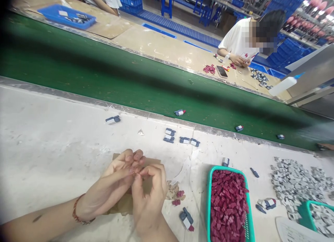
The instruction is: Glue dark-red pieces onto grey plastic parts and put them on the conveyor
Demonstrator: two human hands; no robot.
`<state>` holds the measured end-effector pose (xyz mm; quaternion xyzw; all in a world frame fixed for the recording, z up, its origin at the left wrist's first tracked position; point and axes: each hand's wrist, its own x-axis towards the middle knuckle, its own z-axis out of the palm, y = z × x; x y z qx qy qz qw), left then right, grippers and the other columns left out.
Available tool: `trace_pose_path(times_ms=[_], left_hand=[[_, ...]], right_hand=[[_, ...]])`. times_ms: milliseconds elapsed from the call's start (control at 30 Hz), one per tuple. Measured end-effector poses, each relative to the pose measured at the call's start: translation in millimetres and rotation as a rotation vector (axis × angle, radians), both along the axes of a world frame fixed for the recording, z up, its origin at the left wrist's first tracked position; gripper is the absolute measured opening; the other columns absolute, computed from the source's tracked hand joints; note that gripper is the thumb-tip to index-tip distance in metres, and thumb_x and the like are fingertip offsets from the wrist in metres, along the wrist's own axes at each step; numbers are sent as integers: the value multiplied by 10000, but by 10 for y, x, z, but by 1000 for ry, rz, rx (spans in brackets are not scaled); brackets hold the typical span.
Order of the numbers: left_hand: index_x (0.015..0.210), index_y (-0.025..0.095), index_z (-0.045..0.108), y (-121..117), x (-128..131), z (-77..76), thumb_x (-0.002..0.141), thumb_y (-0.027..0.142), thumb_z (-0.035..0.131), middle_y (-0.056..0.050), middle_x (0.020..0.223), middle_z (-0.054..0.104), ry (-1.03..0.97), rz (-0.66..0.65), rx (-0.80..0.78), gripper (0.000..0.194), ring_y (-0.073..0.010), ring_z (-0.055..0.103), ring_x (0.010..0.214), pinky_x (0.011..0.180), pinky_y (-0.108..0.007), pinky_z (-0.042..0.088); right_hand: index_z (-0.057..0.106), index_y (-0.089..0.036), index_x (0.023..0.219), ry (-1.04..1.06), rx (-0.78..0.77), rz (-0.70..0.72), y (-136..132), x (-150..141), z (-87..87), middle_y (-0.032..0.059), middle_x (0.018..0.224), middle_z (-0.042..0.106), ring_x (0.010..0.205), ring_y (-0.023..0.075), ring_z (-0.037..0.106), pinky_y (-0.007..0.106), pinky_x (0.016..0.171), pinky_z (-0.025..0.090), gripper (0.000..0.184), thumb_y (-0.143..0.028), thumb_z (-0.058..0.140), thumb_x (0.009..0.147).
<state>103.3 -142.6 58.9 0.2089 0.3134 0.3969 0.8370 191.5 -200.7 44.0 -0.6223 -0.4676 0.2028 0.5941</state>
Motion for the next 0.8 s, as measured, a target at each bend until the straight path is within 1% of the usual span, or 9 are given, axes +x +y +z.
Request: trace_pose_path(times_ms=[100, 233, 333, 433, 600, 700, 800], left_hand=[[715, 196, 566, -3, 30, 38, 628, 62, 770, 18, 825, 542, -23, 32, -141, 259, -114, 602, 820, 725, -176, 544], [724, 175, 595, -2, 72, 121, 665, -51, 664, 2, 822, 574, -19, 104, -331, 243, -105, 627, 762, 685, -157, 562], [705, 157, 601, 0, 85, 149, 713, -96, 573, -11, 805, 587, -33, 132, -408, 255, -103, 637, 708, 651, -163, 576], [727, 151, 615, -1, 85, 150, 763, -114, 505, -22, 806, 603, -43, 151, -470, 290, -107, 657, 705, 651, -172, 588], [728, 126, 612, 7, 87, 178, 810, -142, 407, -34, 768, 611, -48, 162, -579, 347, -99, 671, 669, 640, -167, 595], [733, 120, 608, 32, 91, 199, 837, -131, 384, -38, 758, 615, -42, 160, -619, 352, -99, 677, 651, 619, -167, 599], [729, 123, 595, 64, 96, 198, 850, -122, 369, -37, 757, 614, -46, 178, -640, 354, -98, 681, 645, 605, -159, 598]], right_hand=[[553, -239, 832, -65, 18, -21, 2, -6, -25, -14, 781, 576, 700, 138, 583, 252, 628, 483, 127, -131, 531, 896], [550, -238, 864, -179, 77, -33, 21, 9, -38, -12, 786, 576, 689, 138, 592, 253, 602, 497, 138, -111, 511, 902], [545, -232, 886, -245, 107, -38, 40, 22, -63, -4, 786, 572, 695, 136, 600, 249, 594, 509, 128, -116, 499, 917], [534, -223, 911, -331, 144, -46, 58, 44, -108, 5, 778, 581, 696, 137, 607, 246, 585, 517, 116, -119, 488, 934], [544, -205, 954, -472, 218, -17, 82, 101, -172, 39, 808, 612, 718, 150, 624, 257, 588, 534, 89, -168, 465, 969], [555, -209, 946, -439, 247, 29, 77, 100, -185, 39, 811, 615, 730, 153, 630, 262, 598, 541, 99, -178, 464, 973], [564, -223, 907, -283, 226, 52, 63, 85, -193, 25, 805, 607, 740, 153, 630, 273, 625, 547, 108, -161, 487, 951]])
